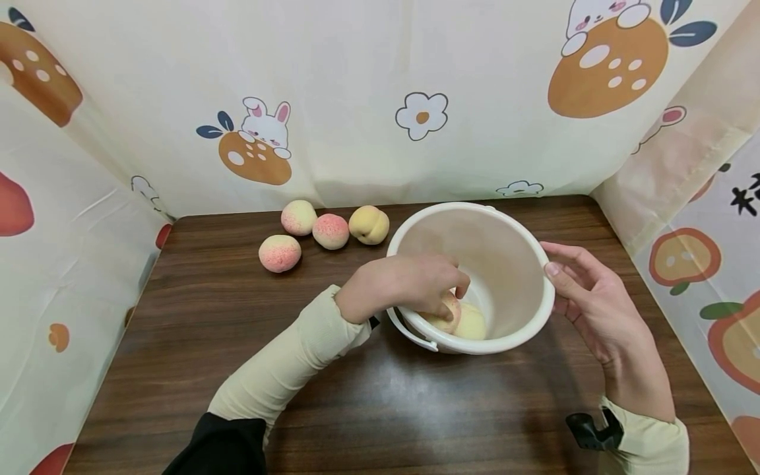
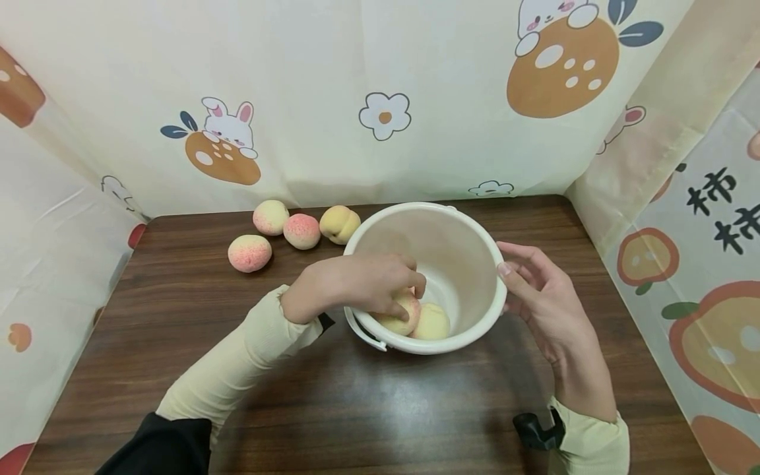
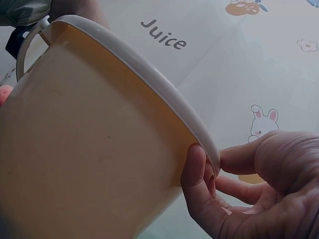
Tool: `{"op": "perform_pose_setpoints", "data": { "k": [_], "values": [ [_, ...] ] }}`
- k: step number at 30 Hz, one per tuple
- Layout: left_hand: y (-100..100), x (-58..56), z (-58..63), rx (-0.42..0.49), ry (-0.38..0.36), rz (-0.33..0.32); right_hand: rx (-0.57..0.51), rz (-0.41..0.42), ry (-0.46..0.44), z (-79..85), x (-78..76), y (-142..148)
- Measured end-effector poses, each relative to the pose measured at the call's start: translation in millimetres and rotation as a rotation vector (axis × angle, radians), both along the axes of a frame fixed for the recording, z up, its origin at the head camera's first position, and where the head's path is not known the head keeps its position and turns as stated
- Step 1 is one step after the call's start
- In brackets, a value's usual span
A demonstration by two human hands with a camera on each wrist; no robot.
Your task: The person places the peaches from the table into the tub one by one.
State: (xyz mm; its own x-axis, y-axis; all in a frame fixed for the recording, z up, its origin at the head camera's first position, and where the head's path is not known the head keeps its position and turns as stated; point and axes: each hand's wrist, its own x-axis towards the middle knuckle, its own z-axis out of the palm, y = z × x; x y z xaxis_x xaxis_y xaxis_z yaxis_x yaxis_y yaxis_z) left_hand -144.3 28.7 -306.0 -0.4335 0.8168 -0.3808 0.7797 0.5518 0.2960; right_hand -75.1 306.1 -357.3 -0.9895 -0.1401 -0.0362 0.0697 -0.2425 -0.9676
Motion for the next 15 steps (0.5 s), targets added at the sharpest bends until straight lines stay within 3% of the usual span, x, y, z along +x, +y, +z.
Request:
{"op": "perform_pose_setpoints", "data": {
  "k": [15],
  "values": [
    [-3.7,-2.0,2.2,0.058,-0.014,0.033,-0.023,0.012,-0.003,-0.4,0.0,0.4]
  ]
}}
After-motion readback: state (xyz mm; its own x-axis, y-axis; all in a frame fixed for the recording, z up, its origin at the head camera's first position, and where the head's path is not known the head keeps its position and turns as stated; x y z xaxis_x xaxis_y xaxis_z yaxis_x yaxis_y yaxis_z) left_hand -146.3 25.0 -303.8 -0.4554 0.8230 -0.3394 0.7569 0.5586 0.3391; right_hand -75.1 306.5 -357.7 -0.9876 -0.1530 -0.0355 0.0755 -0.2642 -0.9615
